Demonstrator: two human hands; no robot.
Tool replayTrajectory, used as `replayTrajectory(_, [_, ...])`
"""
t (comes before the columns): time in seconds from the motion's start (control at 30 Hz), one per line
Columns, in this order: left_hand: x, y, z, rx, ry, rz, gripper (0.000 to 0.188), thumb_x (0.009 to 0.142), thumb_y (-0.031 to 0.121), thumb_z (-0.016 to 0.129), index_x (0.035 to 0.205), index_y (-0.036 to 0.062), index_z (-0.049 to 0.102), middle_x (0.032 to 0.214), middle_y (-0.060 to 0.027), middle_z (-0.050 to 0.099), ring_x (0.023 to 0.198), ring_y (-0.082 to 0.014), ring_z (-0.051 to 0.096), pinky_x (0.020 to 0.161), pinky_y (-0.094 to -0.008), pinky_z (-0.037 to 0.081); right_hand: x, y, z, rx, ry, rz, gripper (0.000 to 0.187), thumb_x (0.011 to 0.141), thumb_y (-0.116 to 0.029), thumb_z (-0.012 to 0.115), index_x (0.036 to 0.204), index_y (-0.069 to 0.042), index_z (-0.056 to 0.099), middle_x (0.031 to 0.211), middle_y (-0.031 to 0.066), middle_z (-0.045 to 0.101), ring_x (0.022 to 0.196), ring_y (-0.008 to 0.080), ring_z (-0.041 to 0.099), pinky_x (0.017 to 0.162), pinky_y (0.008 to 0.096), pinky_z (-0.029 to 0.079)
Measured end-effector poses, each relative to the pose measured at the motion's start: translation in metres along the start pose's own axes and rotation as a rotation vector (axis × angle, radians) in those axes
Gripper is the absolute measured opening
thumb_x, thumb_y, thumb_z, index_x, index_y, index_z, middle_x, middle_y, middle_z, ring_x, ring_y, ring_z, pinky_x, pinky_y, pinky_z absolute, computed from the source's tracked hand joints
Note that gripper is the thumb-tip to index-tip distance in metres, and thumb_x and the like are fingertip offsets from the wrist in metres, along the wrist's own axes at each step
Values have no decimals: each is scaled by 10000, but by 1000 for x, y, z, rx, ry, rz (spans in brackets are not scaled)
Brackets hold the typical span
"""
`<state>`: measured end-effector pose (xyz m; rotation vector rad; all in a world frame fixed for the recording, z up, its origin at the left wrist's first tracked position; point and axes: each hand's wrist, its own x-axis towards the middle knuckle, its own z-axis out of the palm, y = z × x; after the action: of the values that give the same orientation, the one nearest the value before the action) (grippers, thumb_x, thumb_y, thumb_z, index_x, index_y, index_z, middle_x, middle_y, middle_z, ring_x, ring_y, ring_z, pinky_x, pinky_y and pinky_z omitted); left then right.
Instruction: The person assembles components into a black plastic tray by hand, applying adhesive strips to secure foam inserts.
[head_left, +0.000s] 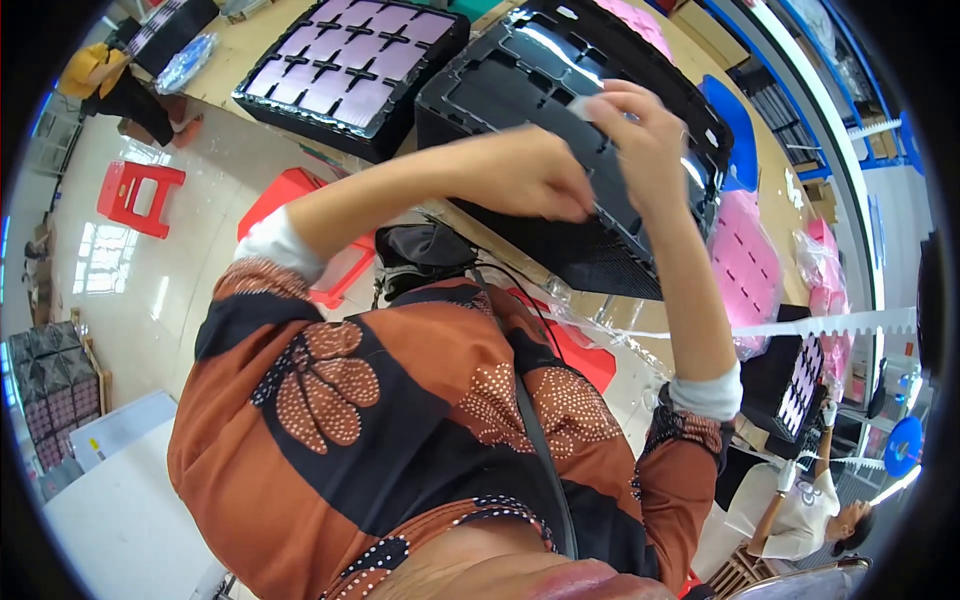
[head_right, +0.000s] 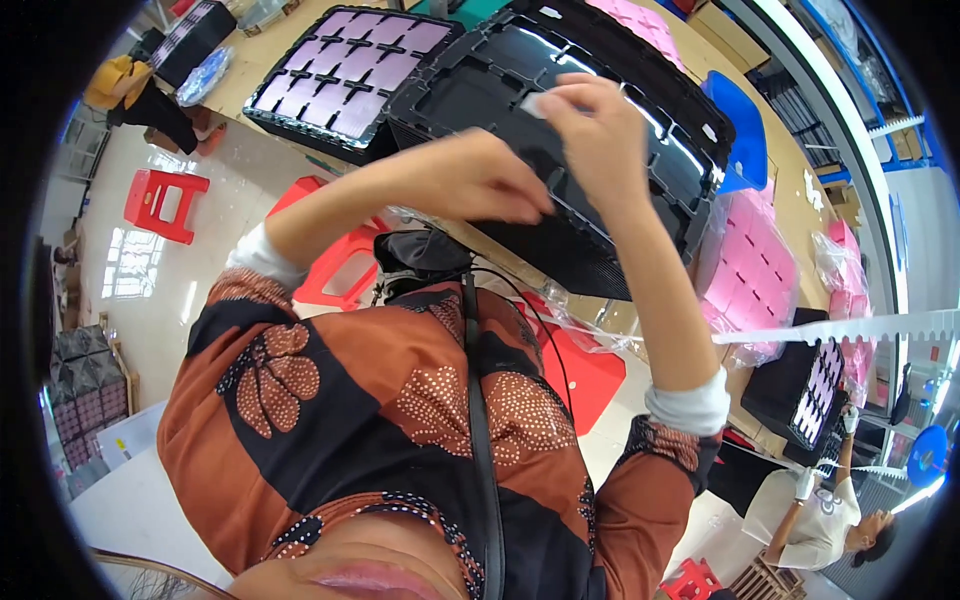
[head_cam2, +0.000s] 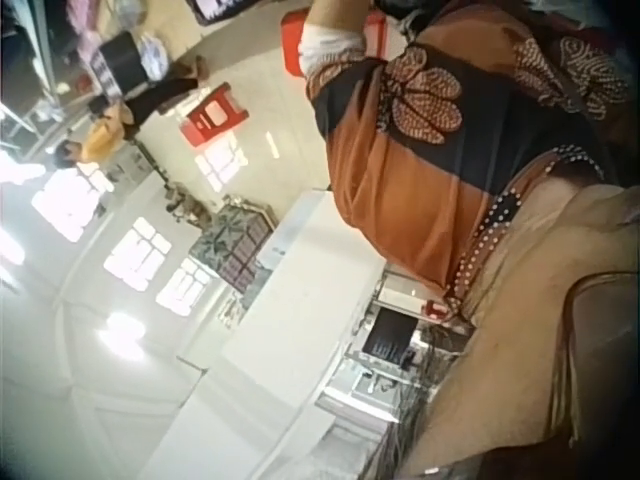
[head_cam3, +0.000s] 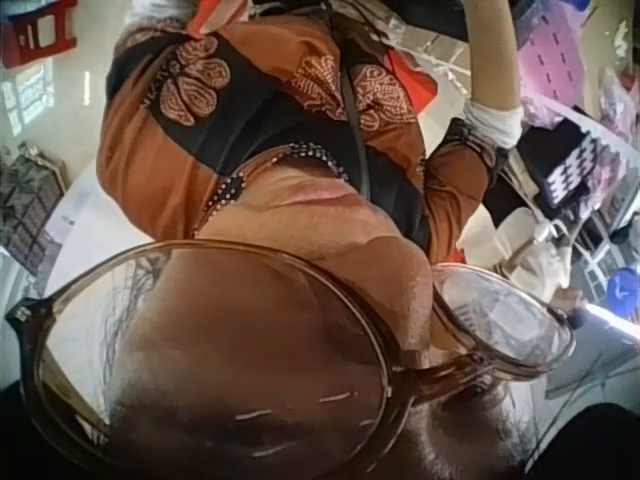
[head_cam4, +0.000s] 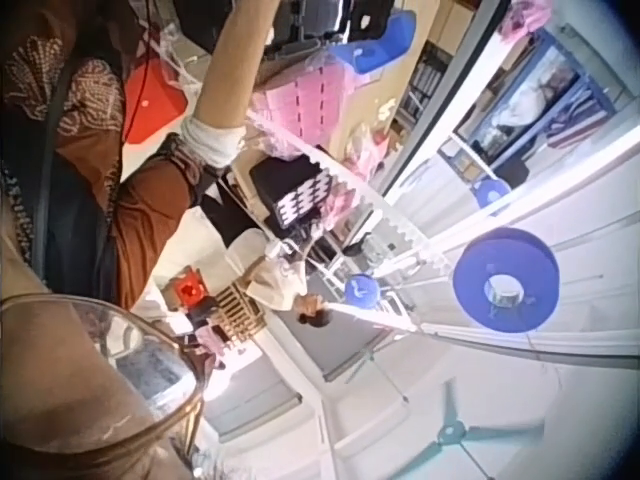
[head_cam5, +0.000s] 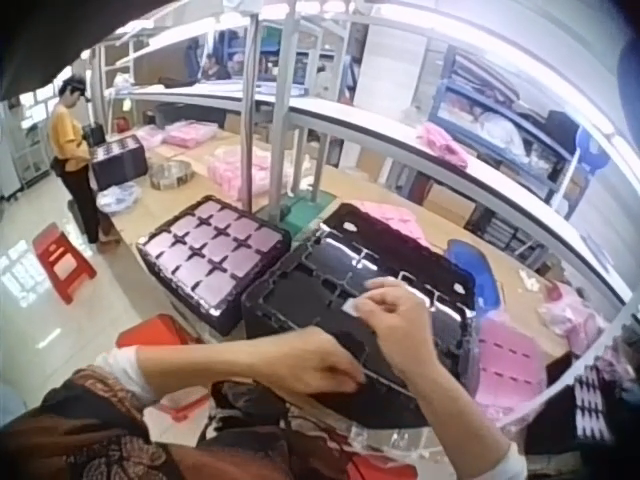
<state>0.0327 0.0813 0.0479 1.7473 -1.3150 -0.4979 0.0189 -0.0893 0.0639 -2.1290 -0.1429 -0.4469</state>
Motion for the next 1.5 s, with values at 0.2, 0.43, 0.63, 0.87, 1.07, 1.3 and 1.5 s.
replayTrajectory(0.2, [-64,-37,-56,-11,615,-208,158,800,126,618,874,-8,661,691,-42,636,642,-80,579,610,-214,467,32,16,82,68,-95,-40,156,666,-163,682,726,-19,687,1004,138,601,940,246,559,807,325,424])
replayTrajectory(0.43, [-67,-67,-67,81,671,-240,214,803,203,617,869,6,667,670,-59,630,605,-101,562,591,-237,453,42,27,103,-178,-82,3,118,674,-169,677,685,-52,683,948,88,579,907,241,554,796,351,434])
replayTrajectory(0.63, [-50,-73,-70,63,651,-277,205,797,203,616,863,16,668,670,-58,631,598,-111,566,590,-243,454,44,19,95,-373,-146,63,136,703,-193,662,669,-62,656,965,71,565,919,250,559,769,368,455])
replayTrajectory(0.87, [-31,-71,-73,286,589,-268,182,780,157,637,873,2,663,714,-65,650,643,-92,584,604,-224,463,51,29,92,-512,-86,-98,372,726,-187,653,1068,-76,559,1010,123,540,897,291,567,773,391,461])
replayTrajectory(1.07, [-8,-63,-70,516,430,-356,159,715,176,648,799,46,684,704,-117,647,672,-226,632,654,-303,490,42,45,39,-188,-146,-322,228,735,-51,604,961,-17,599,908,114,573,772,226,583,735,306,460])
replayTrajectory(1.3, [7,-49,-67,733,334,-531,116,696,183,664,712,68,673,708,-131,642,722,-274,637,688,-349,503,-1,53,-41,-252,-212,-285,145,778,-33,576,918,1,594,961,106,576,785,194,586,653,261,485])
replayTrajectory(1.5, [15,-44,-65,861,260,-545,112,720,150,626,685,44,639,716,-155,635,735,-303,632,682,-377,507,-24,63,-83,-269,-154,-294,127,803,-11,565,926,10,590,996,100,576,782,187,586,660,255,488])
